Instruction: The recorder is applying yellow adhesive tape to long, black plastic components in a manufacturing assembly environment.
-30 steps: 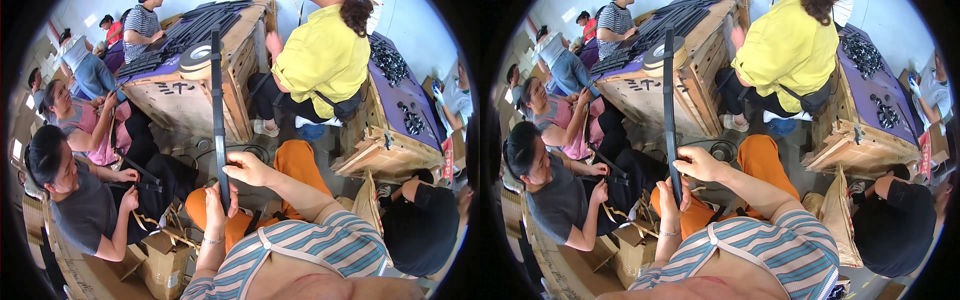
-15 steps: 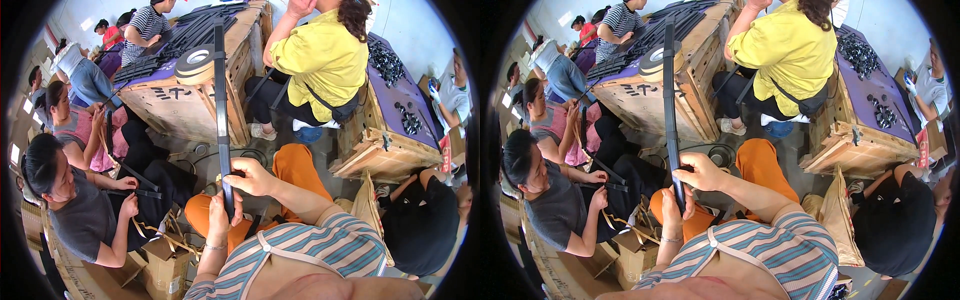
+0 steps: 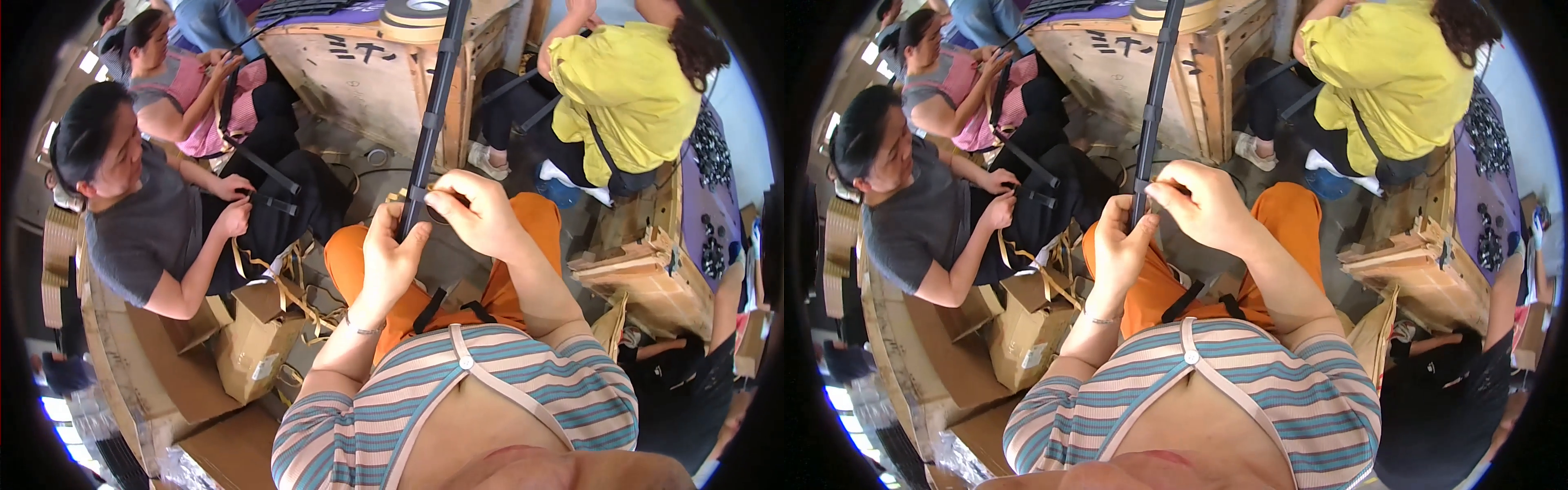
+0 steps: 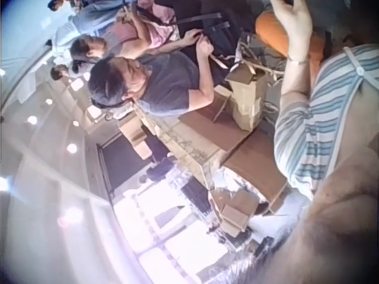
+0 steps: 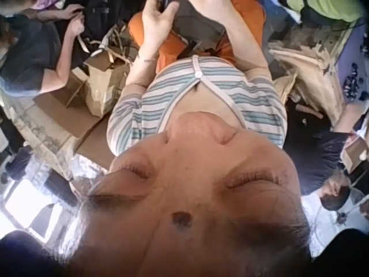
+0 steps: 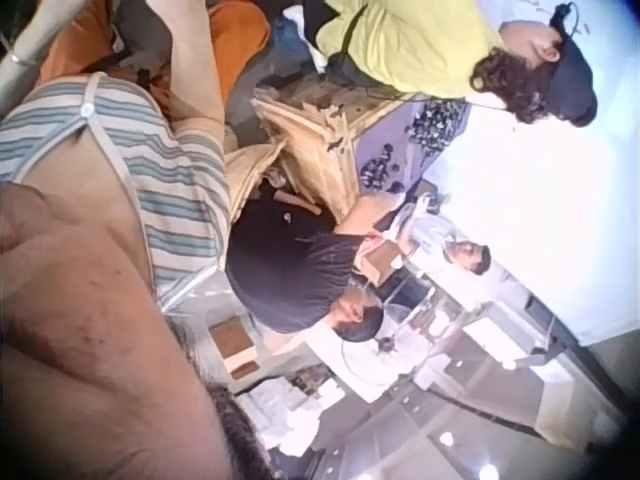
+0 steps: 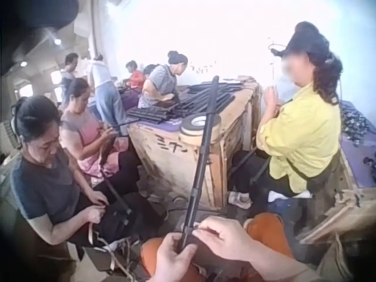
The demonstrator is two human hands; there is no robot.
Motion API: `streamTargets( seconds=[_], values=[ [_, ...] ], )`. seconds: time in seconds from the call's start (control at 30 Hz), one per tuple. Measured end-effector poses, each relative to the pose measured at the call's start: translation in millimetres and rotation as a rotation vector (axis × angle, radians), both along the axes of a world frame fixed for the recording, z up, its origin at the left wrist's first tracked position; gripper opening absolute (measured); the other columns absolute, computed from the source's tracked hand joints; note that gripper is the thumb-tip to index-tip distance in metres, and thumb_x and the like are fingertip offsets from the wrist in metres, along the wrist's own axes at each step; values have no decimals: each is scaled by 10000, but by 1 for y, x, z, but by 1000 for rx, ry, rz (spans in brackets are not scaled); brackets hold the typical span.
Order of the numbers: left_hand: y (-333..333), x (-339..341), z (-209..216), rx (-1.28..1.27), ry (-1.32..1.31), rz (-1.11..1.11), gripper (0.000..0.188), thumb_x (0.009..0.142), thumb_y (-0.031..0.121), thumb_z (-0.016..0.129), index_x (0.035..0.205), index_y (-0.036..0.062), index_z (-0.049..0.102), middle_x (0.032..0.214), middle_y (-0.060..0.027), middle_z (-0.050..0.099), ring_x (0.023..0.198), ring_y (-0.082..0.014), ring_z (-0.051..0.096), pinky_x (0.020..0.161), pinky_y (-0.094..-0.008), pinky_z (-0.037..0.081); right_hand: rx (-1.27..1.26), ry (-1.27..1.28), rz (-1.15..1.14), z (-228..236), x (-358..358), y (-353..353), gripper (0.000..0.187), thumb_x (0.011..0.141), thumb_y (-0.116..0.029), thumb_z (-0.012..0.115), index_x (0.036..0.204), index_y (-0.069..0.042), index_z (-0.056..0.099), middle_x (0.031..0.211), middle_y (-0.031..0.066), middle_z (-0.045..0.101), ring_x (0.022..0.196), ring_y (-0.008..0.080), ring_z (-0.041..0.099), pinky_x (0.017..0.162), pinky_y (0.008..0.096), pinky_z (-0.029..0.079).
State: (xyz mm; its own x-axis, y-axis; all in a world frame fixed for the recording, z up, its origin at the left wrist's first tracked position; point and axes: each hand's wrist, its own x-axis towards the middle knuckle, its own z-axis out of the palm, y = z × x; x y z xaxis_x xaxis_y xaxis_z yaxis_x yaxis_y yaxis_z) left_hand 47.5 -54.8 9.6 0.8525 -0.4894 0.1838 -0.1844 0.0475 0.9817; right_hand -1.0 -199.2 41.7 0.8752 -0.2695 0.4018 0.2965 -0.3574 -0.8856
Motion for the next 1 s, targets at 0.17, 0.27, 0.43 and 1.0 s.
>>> streamTargets(
  seconds=[0.17, 0.27, 0.43, 1.0],
  values=[
    [14, 4, 19, -87, 319, -110, 109, 850, 86, 578, 923, 38, 512, 668, 49, 470, 510, -4, 364, 449, -156, 280, -77, 86, 1, 10, -13, -2, 144, 856, -108, 558, 774, 10, 550, 610, 44, 474, 557, 82, 417, 499, 236, 350],
    [20, 5, 23, -145, 395, -207, 120, 870, 125, 561, 929, 33, 513, 643, 39, 466, 470, -18, 362, 428, -164, 277, -81, 77, 5, 16, -21, -4, 151, 852, -111, 565, 764, 11, 554, 606, 41, 481, 563, 82, 425, 508, 238, 352],
    [23, 7, 25, -159, 369, -321, 220, 910, 231, 494, 925, 16, 537, 607, -14, 511, 446, -59, 421, 406, -174, 300, -67, 103, 17, 17, -28, -10, 156, 835, -117, 590, 754, 14, 563, 624, 69, 534, 541, 98, 450, 496, 245, 362],
    [31, 7, 31, -641, 884, -860, 367, 911, 306, 439, 854, -53, 491, 487, -52, 442, 315, -91, 358, 286, -209, 277, 11, 31, 91, 19, -33, -11, 201, 843, -144, 597, 713, 0, 546, 595, 7, 485, 558, 63, 407, 505, 217, 335]
  ],
)
